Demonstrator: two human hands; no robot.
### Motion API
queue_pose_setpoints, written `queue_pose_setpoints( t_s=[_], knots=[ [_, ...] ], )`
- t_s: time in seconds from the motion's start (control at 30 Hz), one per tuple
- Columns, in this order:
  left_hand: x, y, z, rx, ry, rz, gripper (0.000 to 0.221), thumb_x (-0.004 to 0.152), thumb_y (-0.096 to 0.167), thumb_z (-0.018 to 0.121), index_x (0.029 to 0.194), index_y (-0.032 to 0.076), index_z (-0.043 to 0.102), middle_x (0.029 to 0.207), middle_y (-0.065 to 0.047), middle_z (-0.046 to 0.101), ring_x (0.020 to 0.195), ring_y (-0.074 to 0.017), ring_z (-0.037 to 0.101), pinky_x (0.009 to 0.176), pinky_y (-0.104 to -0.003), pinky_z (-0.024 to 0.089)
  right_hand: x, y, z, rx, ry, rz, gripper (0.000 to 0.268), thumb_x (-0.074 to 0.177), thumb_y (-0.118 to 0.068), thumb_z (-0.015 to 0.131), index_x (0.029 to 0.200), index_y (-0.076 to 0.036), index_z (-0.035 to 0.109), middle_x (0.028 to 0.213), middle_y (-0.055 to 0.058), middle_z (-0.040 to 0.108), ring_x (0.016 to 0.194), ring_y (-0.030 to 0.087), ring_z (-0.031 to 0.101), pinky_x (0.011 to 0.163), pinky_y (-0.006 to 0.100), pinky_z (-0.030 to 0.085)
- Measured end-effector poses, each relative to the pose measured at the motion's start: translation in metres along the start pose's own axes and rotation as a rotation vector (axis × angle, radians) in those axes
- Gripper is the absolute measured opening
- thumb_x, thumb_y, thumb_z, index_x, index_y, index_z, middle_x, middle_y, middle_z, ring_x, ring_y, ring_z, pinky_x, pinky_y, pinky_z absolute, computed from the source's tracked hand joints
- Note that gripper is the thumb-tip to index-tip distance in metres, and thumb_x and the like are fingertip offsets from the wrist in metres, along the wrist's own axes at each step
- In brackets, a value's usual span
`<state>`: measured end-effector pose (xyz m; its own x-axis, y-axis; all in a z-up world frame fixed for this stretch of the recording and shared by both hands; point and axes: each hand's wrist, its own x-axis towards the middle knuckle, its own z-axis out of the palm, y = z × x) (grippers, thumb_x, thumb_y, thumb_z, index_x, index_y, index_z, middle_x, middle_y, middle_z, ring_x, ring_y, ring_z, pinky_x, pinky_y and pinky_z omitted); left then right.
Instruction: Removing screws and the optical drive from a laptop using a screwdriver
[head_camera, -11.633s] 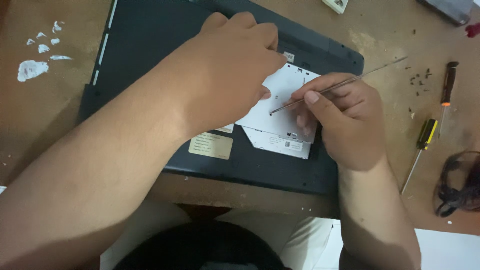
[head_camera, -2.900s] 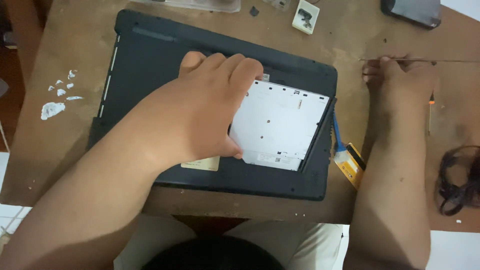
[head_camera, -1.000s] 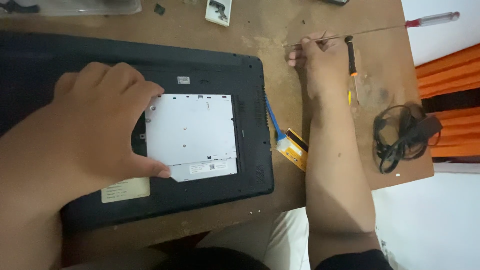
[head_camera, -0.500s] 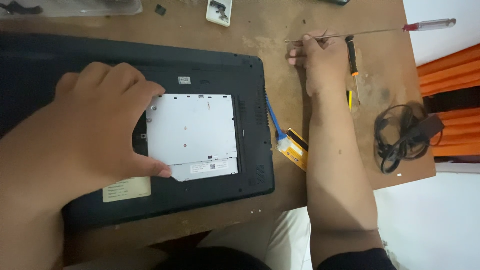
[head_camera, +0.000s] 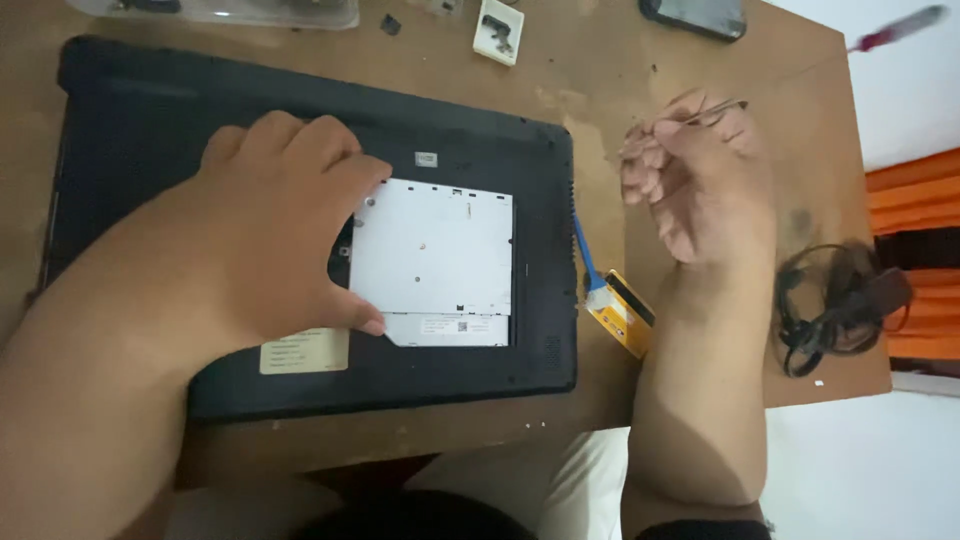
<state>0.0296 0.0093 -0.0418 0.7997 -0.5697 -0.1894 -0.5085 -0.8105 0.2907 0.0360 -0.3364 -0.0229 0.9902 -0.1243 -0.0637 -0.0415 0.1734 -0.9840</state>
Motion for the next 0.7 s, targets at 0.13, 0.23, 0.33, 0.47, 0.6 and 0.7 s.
queue_pose_setpoints(
  t_s=[0.13,0.23,0.33,0.47,0.6,0.7],
  knots=[
    [0.001,0.003,-0.004,0.029,-0.058,-0.042,0.126,0.051,0.074,0.098,0.153,0.024,0.042,0.149,-0.006,0.045,0.139,-0.0351,0.037,0.111,-0.060,0.034,0.029,0.022,-0.034,-0.186,0.052,-0.170,0.013,0.103,0.004,0.056,0.095,-0.006,0.055,0.082,0.022,0.067,0.064,0.025,0.067,0.053,0.034,0.055],
    [0.001,0.002,0.000,0.084,-0.023,-0.047,0.131,0.046,0.080,0.095,0.153,0.026,0.042,0.152,-0.006,0.044,0.138,-0.0351,0.040,0.106,-0.059,0.038,0.038,0.018,-0.052,-0.391,0.000,-0.100,0.004,0.095,-0.002,0.058,0.092,-0.002,0.060,0.074,0.017,0.067,0.057,0.023,0.067,0.052,0.029,0.057],
    [0.004,0.004,-0.003,0.039,-0.117,-0.134,0.135,0.046,0.074,0.100,0.156,0.030,0.037,0.150,0.001,0.042,0.142,-0.0314,0.035,0.110,-0.060,0.034,0.028,0.002,-0.046,-0.665,-0.089,0.145,0.008,0.092,-0.007,0.068,0.093,0.001,0.067,0.082,0.018,0.075,0.065,0.023,0.074,0.061,0.029,0.064],
    [0.002,0.002,0.006,0.164,-0.039,-0.124,0.138,0.038,0.083,0.095,0.153,0.030,0.041,0.146,0.000,0.048,0.137,-0.0316,0.043,0.106,-0.057,0.040,0.028,0.009,-0.043,-0.540,-0.310,0.226,0.004,0.092,0.001,0.064,0.095,0.000,0.067,0.088,0.018,0.074,0.075,0.023,0.075,0.071,0.031,0.067],
    [0.001,0.001,0.007,0.224,0.011,-0.107,0.139,0.034,0.086,0.092,0.152,0.031,0.045,0.142,0.000,0.051,0.133,-0.0315,0.048,0.101,-0.055,0.045,0.039,0.022,-0.049,-0.525,-0.329,0.244,0.009,0.087,0.008,0.059,0.094,0.003,0.062,0.086,0.021,0.073,0.073,0.026,0.076,0.067,0.032,0.066],
    [0.000,-0.003,0.008,0.107,-0.001,-0.096,0.132,0.040,0.079,0.094,0.151,0.029,0.044,0.142,0.001,0.049,0.138,-0.0307,0.041,0.109,-0.057,0.036,0.039,0.020,-0.054,-0.472,-0.360,0.220,0.003,0.096,-0.001,0.064,0.094,0.000,0.065,0.088,0.019,0.074,0.074,0.023,0.075,0.068,0.030,0.065]
  ],
)
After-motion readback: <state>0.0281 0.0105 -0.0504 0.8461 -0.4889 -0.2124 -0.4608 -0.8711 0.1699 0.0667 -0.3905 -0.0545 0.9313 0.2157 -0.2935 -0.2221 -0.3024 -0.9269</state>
